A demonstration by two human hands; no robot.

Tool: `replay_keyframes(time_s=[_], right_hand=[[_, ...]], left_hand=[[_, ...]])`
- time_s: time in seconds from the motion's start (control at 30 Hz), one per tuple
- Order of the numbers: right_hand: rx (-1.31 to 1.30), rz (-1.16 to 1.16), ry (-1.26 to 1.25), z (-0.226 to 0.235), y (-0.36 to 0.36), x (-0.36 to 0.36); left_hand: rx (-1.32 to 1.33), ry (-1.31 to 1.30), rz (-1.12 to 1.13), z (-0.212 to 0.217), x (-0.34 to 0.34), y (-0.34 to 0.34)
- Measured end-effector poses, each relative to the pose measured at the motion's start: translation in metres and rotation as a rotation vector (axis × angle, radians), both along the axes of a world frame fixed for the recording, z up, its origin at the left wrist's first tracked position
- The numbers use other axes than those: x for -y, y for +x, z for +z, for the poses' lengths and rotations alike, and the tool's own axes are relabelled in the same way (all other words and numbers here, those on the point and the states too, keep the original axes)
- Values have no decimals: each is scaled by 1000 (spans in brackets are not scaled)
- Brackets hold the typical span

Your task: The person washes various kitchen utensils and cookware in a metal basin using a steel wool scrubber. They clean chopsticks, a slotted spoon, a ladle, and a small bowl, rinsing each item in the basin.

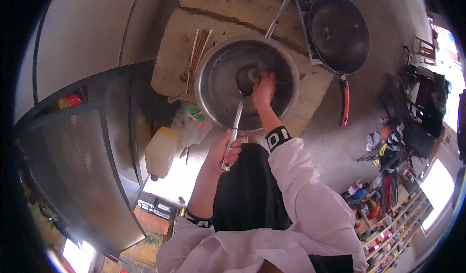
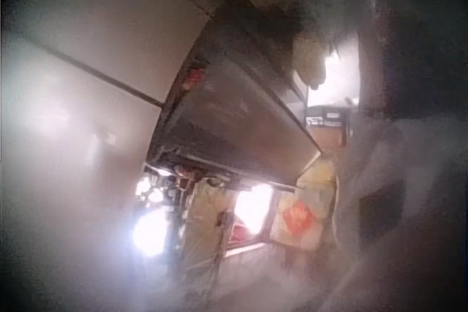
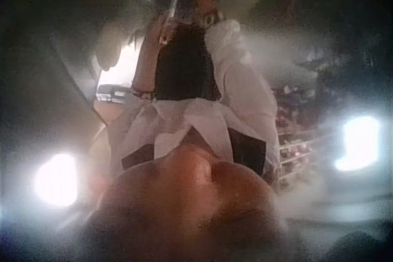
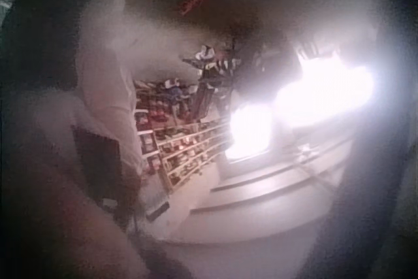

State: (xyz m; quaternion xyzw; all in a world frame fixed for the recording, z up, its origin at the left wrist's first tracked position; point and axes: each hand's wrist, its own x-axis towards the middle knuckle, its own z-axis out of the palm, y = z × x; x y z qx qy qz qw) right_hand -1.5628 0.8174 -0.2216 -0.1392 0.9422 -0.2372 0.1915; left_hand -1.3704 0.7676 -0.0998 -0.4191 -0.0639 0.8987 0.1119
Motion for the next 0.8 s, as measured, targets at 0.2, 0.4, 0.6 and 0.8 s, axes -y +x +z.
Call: replay_keyframes(time_s=[0.2, 0.4, 0.6, 0.8], right_hand=[[-5, 137, -227, -39, -8, 16], [338, 616, -337, -19, -24, -13], [105, 818, 2, -6, -54, -21], [12, 508, -43, -42, -61, -3]], left_hand=[[-2, -63, -220, -5, 10, -6], [101, -150, -216, -6, 10, -6], [66, -183, -177, -7, 5, 2], [62, -205, -205, -7, 4, -4]])
